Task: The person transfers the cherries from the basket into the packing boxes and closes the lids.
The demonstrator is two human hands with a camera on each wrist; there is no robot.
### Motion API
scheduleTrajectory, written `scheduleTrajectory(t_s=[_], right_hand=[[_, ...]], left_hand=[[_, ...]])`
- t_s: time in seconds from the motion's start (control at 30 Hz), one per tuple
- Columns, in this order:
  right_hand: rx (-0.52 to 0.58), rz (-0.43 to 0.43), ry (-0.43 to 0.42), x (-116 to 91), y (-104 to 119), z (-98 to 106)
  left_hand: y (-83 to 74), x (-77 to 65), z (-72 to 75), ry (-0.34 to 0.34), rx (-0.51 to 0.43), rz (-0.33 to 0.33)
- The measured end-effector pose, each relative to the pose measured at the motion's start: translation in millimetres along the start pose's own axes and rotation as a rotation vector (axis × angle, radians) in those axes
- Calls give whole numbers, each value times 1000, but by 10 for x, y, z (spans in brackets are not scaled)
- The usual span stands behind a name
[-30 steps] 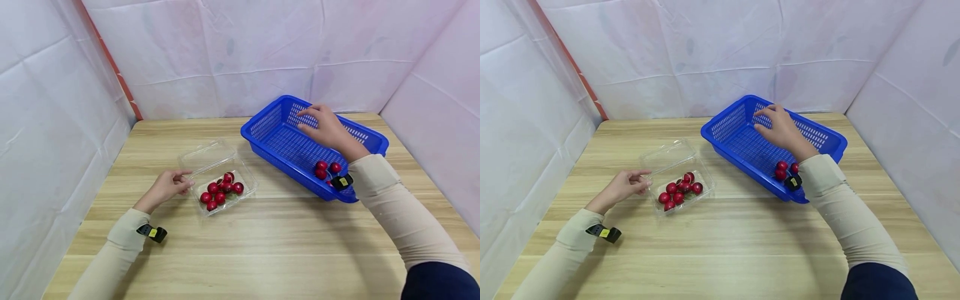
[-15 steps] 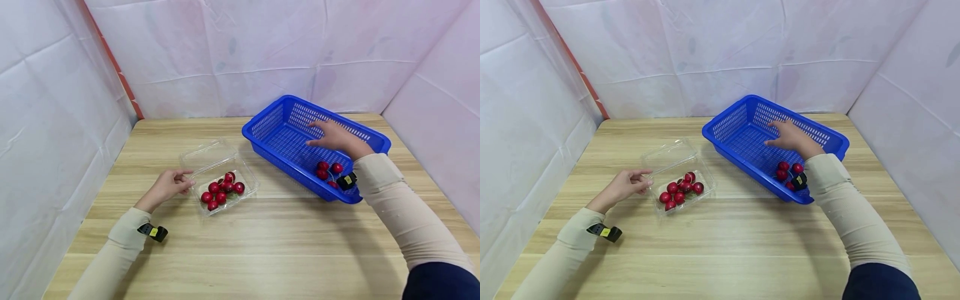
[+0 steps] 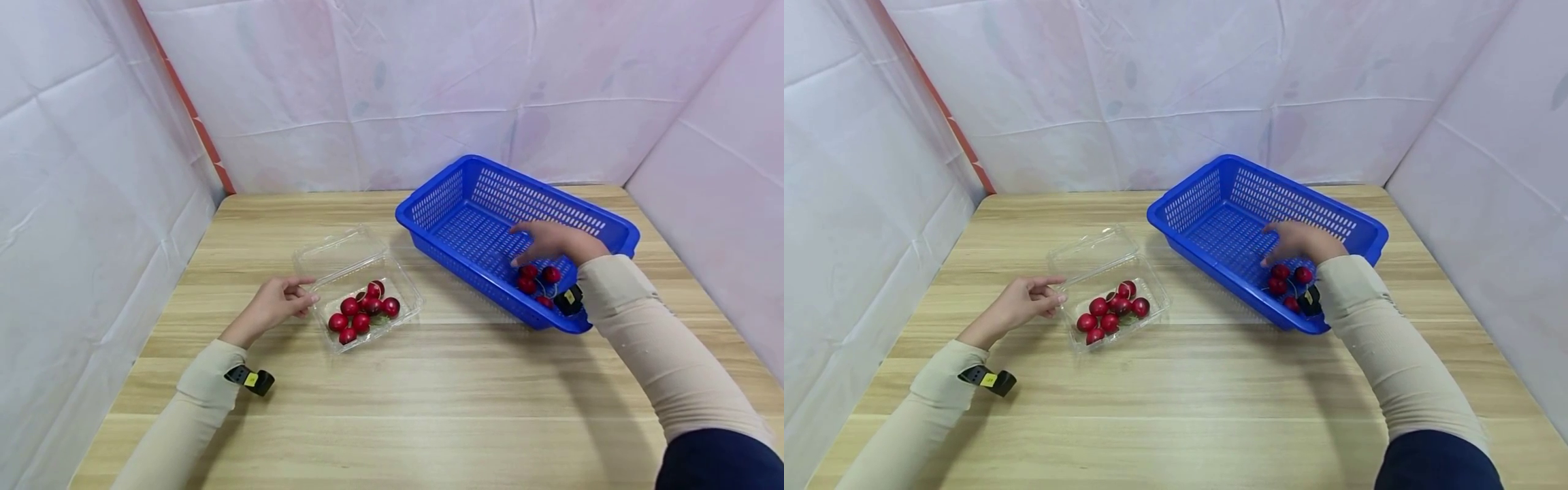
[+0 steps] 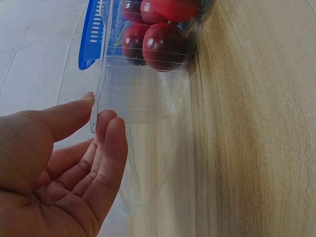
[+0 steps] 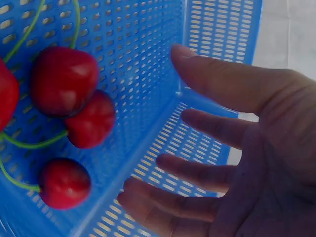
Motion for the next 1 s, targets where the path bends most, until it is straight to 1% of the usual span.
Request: scheduleTrajectory(t_s=[0.17, 0.4, 0.57, 0.73, 0.83, 1.0], right_hand=[[58, -77, 118, -2, -42, -61], [77, -149, 208, 6, -66, -123], [89, -184, 247, -2, -102, -141], [60, -217, 276, -11, -137, -122], [29, -207, 298, 1, -144, -121], [16, -209, 318, 24, -165, -150]], left_hand=[[12, 1, 1, 0, 2, 3], [9, 6, 2, -3, 1, 3], [3, 8, 5, -3, 15, 6], [-3, 9, 11, -1, 19, 11], [-2, 10, 14, -3, 23, 16], [-2, 12, 8, -3, 19, 10]])
Point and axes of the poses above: each hand's wrist, its own x-axis towards the middle knuckle, its own z-axis out of the back of the hand, y = z × x, the point moved 3 cm from there along x, towards the middle knuckle, and after that the axes turned 8 degrees about -y, right-handed, at the moved point
